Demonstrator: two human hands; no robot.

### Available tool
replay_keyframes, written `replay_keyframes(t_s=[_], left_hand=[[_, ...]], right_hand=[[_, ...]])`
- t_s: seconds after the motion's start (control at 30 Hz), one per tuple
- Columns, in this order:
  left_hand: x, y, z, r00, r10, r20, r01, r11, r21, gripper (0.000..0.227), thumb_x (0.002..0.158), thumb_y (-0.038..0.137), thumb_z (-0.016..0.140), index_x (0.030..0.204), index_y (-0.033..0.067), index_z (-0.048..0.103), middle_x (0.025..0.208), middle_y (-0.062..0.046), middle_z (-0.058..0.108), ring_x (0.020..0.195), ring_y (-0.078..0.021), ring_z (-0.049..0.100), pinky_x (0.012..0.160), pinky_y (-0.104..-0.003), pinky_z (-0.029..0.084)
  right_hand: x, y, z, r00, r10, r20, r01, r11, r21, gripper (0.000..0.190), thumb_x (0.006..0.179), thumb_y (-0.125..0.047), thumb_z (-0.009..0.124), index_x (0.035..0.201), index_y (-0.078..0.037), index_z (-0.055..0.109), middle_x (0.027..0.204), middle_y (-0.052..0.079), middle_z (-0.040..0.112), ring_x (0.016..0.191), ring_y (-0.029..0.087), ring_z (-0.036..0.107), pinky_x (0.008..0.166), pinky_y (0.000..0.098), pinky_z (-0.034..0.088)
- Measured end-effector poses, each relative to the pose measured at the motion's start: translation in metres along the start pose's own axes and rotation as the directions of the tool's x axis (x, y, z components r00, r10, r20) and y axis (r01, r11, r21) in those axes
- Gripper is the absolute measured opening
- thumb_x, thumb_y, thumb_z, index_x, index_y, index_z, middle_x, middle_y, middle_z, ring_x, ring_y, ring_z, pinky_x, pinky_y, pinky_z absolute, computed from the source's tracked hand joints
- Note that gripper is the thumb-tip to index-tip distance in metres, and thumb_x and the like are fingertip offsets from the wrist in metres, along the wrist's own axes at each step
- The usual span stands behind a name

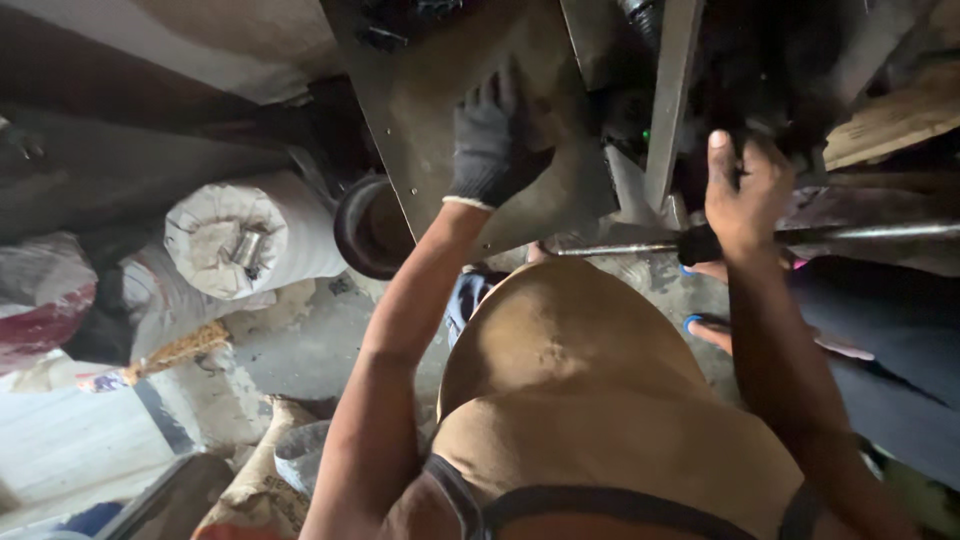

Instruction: The person operates a manual machine by placing small metal pieces into a slot and pulling a lever to process them. The person repeats this action multiple times, handling the metal pieces and the lever with gloved hands.

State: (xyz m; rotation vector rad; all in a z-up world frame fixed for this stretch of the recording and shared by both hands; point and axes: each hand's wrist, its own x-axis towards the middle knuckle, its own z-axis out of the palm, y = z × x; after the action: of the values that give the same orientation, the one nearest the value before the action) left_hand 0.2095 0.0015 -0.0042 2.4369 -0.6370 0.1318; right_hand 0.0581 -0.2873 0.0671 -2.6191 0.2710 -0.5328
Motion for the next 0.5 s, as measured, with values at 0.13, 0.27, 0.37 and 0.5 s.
replay_keyframes(t_s=[0.13, 0.27, 0.37, 0.5], left_hand=[[0.027, 0.016, 0.006, 0.977, 0.184, 0.109, -0.199, 0.970, 0.142, 0.108, 0.063, 0.046, 0.083, 0.152, 0.0036, 0.038, 0.123, -0.017, 0.056, 0.112, -0.0373, 0.054, 0.092, -0.051, 0.044], [0.040, 0.022, 0.007, 0.968, 0.190, 0.162, -0.216, 0.963, 0.163, 0.110, 0.061, 0.051, 0.085, 0.150, 0.0043, 0.040, 0.120, -0.019, 0.055, 0.111, -0.0394, 0.053, 0.089, -0.054, 0.043], [0.052, 0.028, 0.001, 0.968, 0.187, 0.166, -0.214, 0.963, 0.163, 0.108, 0.058, 0.051, 0.086, 0.147, 0.0084, 0.043, 0.122, -0.020, 0.055, 0.110, -0.0409, 0.053, 0.089, -0.055, 0.042], [0.068, 0.044, -0.023, 0.969, 0.163, 0.184, -0.194, 0.967, 0.166, 0.097, 0.062, 0.048, 0.087, 0.145, 0.0166, 0.049, 0.124, -0.019, 0.054, 0.111, -0.0416, 0.053, 0.091, -0.056, 0.043]], right_hand=[[-0.002, 0.004, 0.003, 1.000, -0.008, 0.013, 0.008, 1.000, 0.025, 0.051, 0.119, -0.027, 0.070, 0.081, 0.003, 0.053, 0.081, 0.020, 0.058, 0.068, 0.037, 0.054, 0.064, 0.0475, 0.040], [0.000, 0.004, 0.004, 0.997, -0.070, -0.016, 0.070, 0.997, -0.017, 0.045, 0.114, -0.022, 0.069, 0.080, 0.002, 0.053, 0.079, 0.021, 0.057, 0.069, 0.040, 0.056, 0.066, 0.0480, 0.041], [0.002, 0.001, 0.004, 0.995, -0.071, -0.067, 0.073, 0.997, 0.020, 0.046, 0.113, -0.021, 0.071, 0.079, 0.002, 0.051, 0.079, 0.022, 0.056, 0.071, 0.042, 0.055, 0.067, 0.0487, 0.042], [0.001, -0.005, -0.003, 0.997, -0.028, -0.067, 0.031, 0.998, 0.048, 0.043, 0.111, -0.021, 0.073, 0.082, 0.001, 0.051, 0.079, 0.022, 0.055, 0.069, 0.042, 0.054, 0.062, 0.0481, 0.040]])
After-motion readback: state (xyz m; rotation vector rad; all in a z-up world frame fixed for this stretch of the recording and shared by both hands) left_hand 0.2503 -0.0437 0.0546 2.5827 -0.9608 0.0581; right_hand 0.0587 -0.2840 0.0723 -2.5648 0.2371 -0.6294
